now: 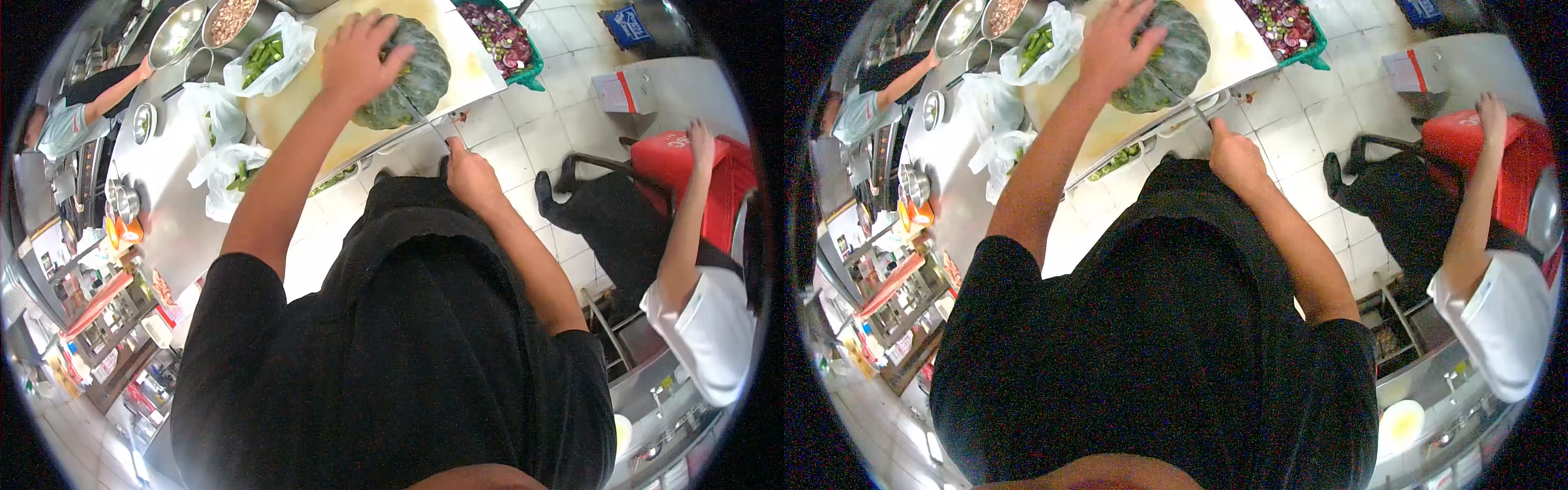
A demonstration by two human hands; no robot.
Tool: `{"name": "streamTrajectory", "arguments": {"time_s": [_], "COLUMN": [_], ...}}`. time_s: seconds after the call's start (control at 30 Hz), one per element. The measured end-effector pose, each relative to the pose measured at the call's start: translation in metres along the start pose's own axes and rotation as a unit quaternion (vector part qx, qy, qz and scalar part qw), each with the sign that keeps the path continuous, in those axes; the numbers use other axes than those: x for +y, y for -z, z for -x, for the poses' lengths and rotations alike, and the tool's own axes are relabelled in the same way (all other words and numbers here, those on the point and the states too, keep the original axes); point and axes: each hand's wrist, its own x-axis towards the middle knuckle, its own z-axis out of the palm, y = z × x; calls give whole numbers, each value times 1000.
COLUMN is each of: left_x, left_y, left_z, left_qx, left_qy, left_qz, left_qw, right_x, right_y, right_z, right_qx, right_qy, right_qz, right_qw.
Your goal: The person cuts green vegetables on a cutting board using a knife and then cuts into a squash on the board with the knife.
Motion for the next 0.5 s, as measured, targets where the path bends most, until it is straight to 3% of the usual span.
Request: {"name": "streamTrajectory", "arguments": {"time_s": [0.1,0.3,0.4,0.43,0.5], "left_x": [48,45,39,44,52], "left_y": [25,17,18,32,34], "left_z": [16,14,12,8,5], "left_qx": [-17,-18,-4,-70,-73], "left_qy": [-59,-47,-29,-24,-20], "left_qz": [-38,-36,-30,-43,-22], "left_qw": [997,998,999,996,997], "right_x": [-9,-35,-48,-56,-73], "right_y": [13,52,72,80,100], "right_z": [1,10,16,18,31], "right_qx": [-37,-96,-100,-116,-147], "right_qy": [-19,-20,23,24,22], "right_qz": [13,46,57,69,90], "right_qw": [999,994,993,991,985]}}
